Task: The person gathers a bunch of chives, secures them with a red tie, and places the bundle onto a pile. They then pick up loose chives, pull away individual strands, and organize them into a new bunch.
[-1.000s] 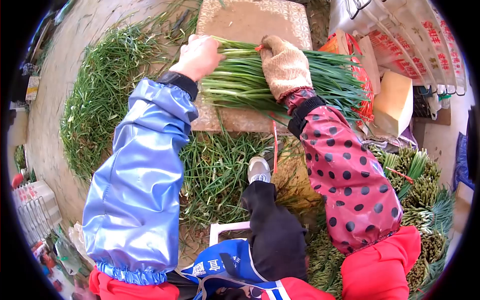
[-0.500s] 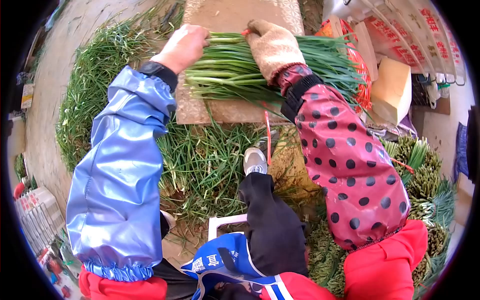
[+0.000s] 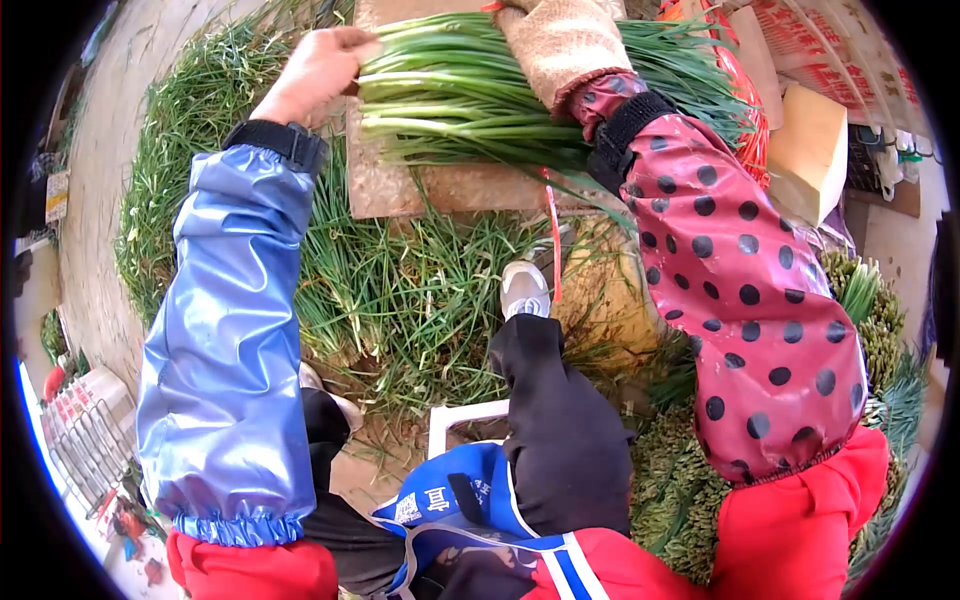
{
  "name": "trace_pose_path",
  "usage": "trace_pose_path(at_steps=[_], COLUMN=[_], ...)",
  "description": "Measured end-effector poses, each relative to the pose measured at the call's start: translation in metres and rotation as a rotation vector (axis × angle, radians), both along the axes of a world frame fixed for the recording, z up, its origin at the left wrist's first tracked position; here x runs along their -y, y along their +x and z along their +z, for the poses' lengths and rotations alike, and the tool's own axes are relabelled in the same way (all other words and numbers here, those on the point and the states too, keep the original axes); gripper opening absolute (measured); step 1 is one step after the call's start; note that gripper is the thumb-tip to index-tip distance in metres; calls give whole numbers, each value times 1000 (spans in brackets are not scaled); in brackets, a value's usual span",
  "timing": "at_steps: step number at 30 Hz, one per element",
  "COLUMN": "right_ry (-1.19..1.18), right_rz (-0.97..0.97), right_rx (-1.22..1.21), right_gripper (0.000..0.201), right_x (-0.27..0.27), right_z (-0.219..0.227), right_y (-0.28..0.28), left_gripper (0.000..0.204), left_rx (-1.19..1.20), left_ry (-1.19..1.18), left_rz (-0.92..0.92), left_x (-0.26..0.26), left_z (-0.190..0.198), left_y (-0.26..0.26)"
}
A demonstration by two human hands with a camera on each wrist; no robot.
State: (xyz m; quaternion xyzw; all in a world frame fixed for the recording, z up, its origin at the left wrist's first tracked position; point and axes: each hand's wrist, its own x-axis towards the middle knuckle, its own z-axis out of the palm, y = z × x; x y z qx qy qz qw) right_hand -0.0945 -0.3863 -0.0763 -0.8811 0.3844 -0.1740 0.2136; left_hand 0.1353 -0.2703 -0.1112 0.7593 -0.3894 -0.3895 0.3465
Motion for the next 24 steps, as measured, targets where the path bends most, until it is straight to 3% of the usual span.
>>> trace_pose_path(at_steps=[2,3,4,6,7,8,9,10,12,15,16,19,22,24], right_ry=[7,33,27,11,8,-7,-23,-41,-18,-24,-98,-8,12,-6], right_rz=[-38,-29,-28,-21,-14,-24,-31,-38,-62,-83,-41,-67,-75,-72], right_rx=[54,36,38,36,25,39,57,78,40,61,-49,-36,-51,-33], right_gripper=[25,26,26,27,26,26,26,25,26,23,28,31,30,30], right_x=[-1,0,-2,-7,-5,-3,-1,0,-2,-6,0,4,3,4], right_z=[-3,-1,2,7,6,0,-7,-10,-4,1,-4,-13,-10,-11], right_y=[0,0,0,-4,-3,-3,-1,1,3,-1,1,0,0,-1], left_gripper=[33,30,30,24,19,27,35,53,54,55,51,43,41,39], left_rx=[453,554,520,550,849,828,1130,721,795,823,902,868,749,763], left_ry=[-189,-349,-389,-288,-567,-681,-369,-595,-454,-497,-448,-396,-537,-479], left_rz=[109,278,424,364,19,-275,-613,-692,-796,-705,-717,-812,-732,-777], left_x=[-20,-35,-54,-93,-111,-119,-128,-127,-117,-94,-90,-83,-86,-83], left_z=[18,19,32,44,14,10,14,2,-6,-33,-37,-39,-35,-32], left_y=[0,-1,-20,-72,-79,-106,-134,-147,-179,-198,-202,-197,-189,-183])
